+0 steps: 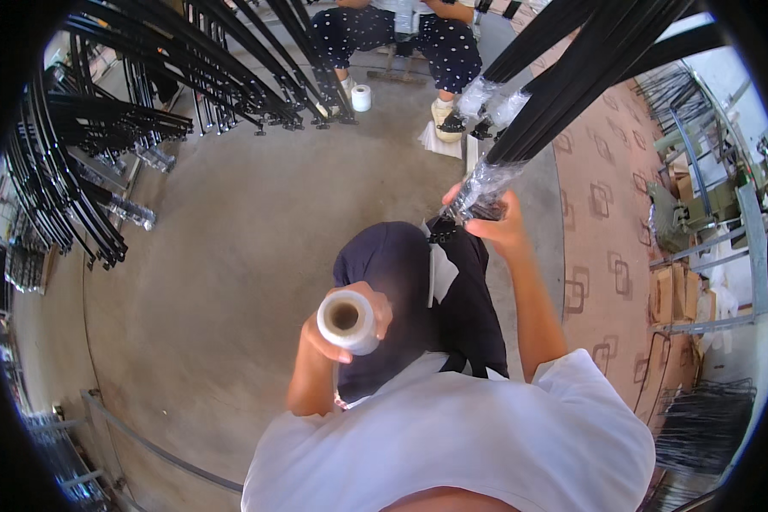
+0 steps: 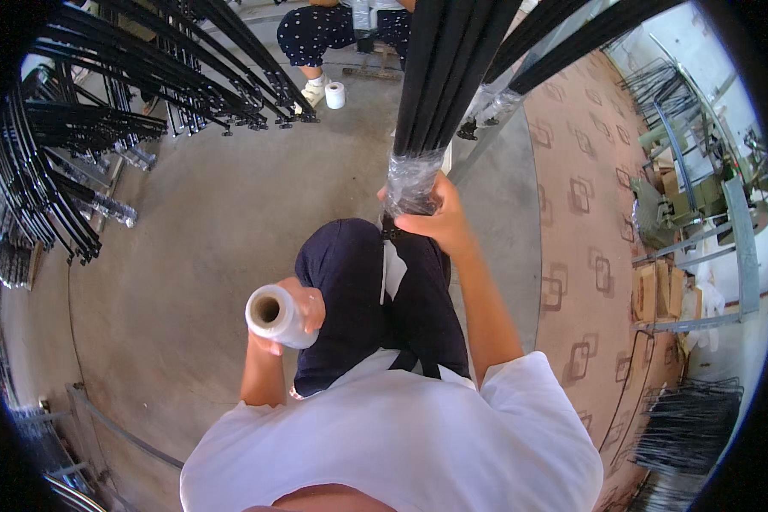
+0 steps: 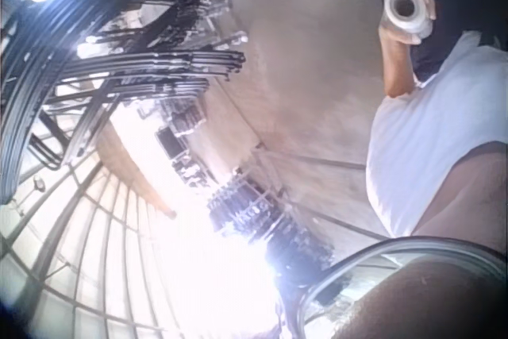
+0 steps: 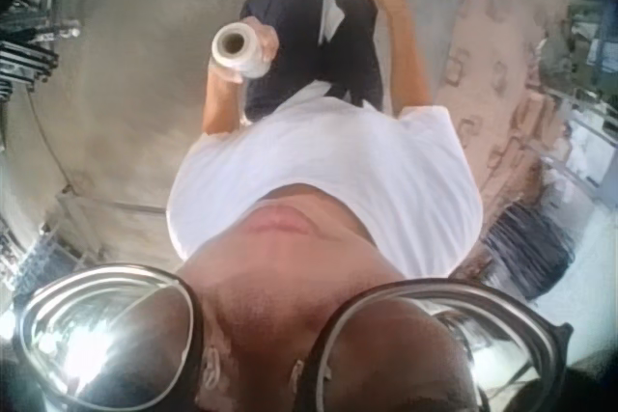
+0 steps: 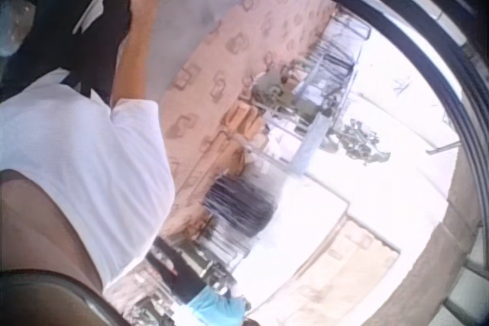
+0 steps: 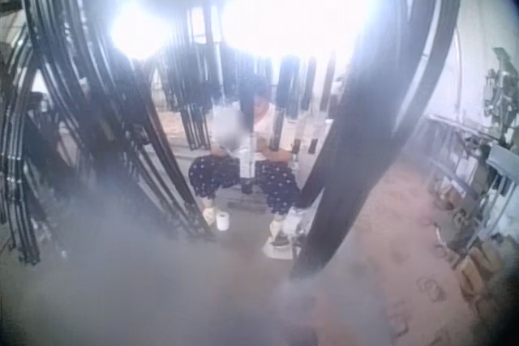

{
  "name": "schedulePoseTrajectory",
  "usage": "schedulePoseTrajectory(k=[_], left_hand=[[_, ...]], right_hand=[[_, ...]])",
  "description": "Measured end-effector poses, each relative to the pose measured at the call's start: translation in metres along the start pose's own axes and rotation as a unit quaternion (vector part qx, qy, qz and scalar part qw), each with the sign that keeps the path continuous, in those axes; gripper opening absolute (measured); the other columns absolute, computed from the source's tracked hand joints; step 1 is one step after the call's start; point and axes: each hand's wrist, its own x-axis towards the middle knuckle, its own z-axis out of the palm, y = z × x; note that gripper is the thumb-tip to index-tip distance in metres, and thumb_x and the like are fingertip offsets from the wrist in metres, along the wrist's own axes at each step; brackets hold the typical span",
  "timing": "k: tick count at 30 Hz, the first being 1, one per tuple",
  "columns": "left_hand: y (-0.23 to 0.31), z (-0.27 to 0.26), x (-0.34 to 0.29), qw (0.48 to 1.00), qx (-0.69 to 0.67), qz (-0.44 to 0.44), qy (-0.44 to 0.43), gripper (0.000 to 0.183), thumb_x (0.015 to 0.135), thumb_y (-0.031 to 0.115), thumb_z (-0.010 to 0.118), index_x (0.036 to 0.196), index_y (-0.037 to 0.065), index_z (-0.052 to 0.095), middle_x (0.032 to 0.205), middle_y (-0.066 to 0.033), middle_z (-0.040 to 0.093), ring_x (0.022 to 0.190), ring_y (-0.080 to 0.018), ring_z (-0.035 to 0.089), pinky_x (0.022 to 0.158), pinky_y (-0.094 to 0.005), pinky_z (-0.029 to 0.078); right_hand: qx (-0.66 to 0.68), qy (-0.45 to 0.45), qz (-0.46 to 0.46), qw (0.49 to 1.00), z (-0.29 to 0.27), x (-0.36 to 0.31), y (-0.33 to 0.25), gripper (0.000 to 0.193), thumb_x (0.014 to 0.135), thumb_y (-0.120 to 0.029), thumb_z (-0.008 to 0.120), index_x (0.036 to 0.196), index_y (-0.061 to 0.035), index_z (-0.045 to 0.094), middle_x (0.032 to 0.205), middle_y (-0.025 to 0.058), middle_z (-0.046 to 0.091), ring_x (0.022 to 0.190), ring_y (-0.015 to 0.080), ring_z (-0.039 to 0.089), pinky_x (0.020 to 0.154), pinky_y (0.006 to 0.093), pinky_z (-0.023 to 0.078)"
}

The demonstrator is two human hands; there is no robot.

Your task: The person wraps the ends of black metal rods with plastic wrap by hand, and then secures them by applying a white adhesive tape around the wrapped area.

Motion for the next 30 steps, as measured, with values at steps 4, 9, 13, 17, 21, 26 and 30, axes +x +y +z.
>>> schedulePoseTrajectory(k=[4, 9, 13, 17, 21, 26, 30], left_hand=[[-0.023, -0.002, -0.012, 0.995, -0.033, 0.015, 0.096, 0.059, 0.045, 0.023, 0.073, 0.092, 0.0, 0.047, 0.074, -0.0121, 0.053, 0.068, -0.0216, 0.049, 0.059, -0.0309, 0.036], [-0.041, 0.005, -0.014, 0.963, -0.002, -0.079, 0.257, 0.063, 0.038, 0.026, 0.074, 0.09, 0.0, 0.049, 0.071, -0.0121, 0.054, 0.067, -0.0232, 0.052, 0.061, -0.0322, 0.04], [-0.056, 0.005, -0.029, 0.955, -0.017, -0.139, 0.262, 0.066, 0.039, 0.024, 0.075, 0.095, 0.001, 0.05, 0.082, -0.0115, 0.056, 0.078, -0.0231, 0.054, 0.072, -0.0323, 0.04], [-0.054, 0.011, -0.017, 0.956, -0.016, -0.156, 0.249, 0.068, 0.039, 0.022, 0.076, 0.099, 0.002, 0.05, 0.088, -0.0119, 0.056, 0.083, -0.0234, 0.055, 0.076, -0.0342, 0.041], [-0.04, 0.014, -0.002, 0.958, 0.054, -0.147, 0.242, 0.066, 0.038, 0.022, 0.076, 0.097, 0.003, 0.051, 0.089, -0.0122, 0.057, 0.085, -0.0236, 0.054, 0.077, -0.0342, 0.039], [-0.016, 0.032, 0.014, 0.947, 0.115, -0.132, 0.27, 0.061, 0.037, 0.022, 0.075, 0.091, 0.004, 0.054, 0.088, -0.0125, 0.058, 0.085, -0.0232, 0.054, 0.077, -0.034, 0.038], [-0.019, 0.027, 0.007, 0.945, 0.096, -0.139, 0.279, 0.061, 0.036, 0.021, 0.075, 0.091, 0.003, 0.054, 0.09, -0.0132, 0.058, 0.085, -0.0229, 0.054, 0.077, -0.0337, 0.039]], right_hand=[[0.032, -0.197, 0.034, 0.979, -0.004, 0.029, -0.012, 0.048, 0.062, -0.027, 0.068, 0.097, 0.0015, 0.051, 0.089, 0.0121, 0.056, 0.084, 0.0192, 0.054, 0.078, 0.031, 0.041], [-0.004, -0.194, 0.03, 0.981, 0.002, 0.049, -0.008, 0.041, 0.063, -0.029, 0.068, 0.089, -0.0005, 0.052, 0.078, 0.0102, 0.058, 0.075, 0.0192, 0.057, 0.07, 0.0313, 0.044], [0.018, -0.144, -0.016, 0.989, 0.009, 0.049, -0.009, 0.045, 0.069, -0.022, 0.069, 0.104, 0.0012, 0.052, 0.09, 0.0106, 0.06, 0.087, 0.0167, 0.056, 0.075, 0.0278, 0.042], [0.003, -0.203, -0.06, 0.977, 0.016, 0.072, -0.028, 0.048, 0.069, -0.019, 0.068, 0.108, 0.001, 0.05, 0.088, 0.0116, 0.061, 0.083, 0.0179, 0.058, 0.073, 0.0288, 0.044], [0.022, -0.179, -0.111, 0.977, 0.073, 0.108, -0.091, 0.027, 0.075, -0.011, 0.062, 0.095, 0.003, 0.051, 0.067, 0.0094, 0.057, 0.059, 0.0151, 0.056, 0.056, 0.0281, 0.043], [-0.062, 0.105, -0.151, 0.981, 0.091, 0.125, -0.098, 0.017, 0.078, -0.011, 0.062, 0.067, -0.0002, 0.054, 0.051, 0.0015, 0.05, 0.04, 0.0075, 0.046, 0.038, 0.0208, 0.035], [-0.081, 0.197, -0.187, 0.959, 0.063, 0.126, -0.099, 0.022, 0.077, -0.012, 0.063, 0.062, -0.0016, 0.051, 0.049, 0.0022, 0.049, 0.039, 0.0086, 0.045, 0.037, 0.0217, 0.035]])
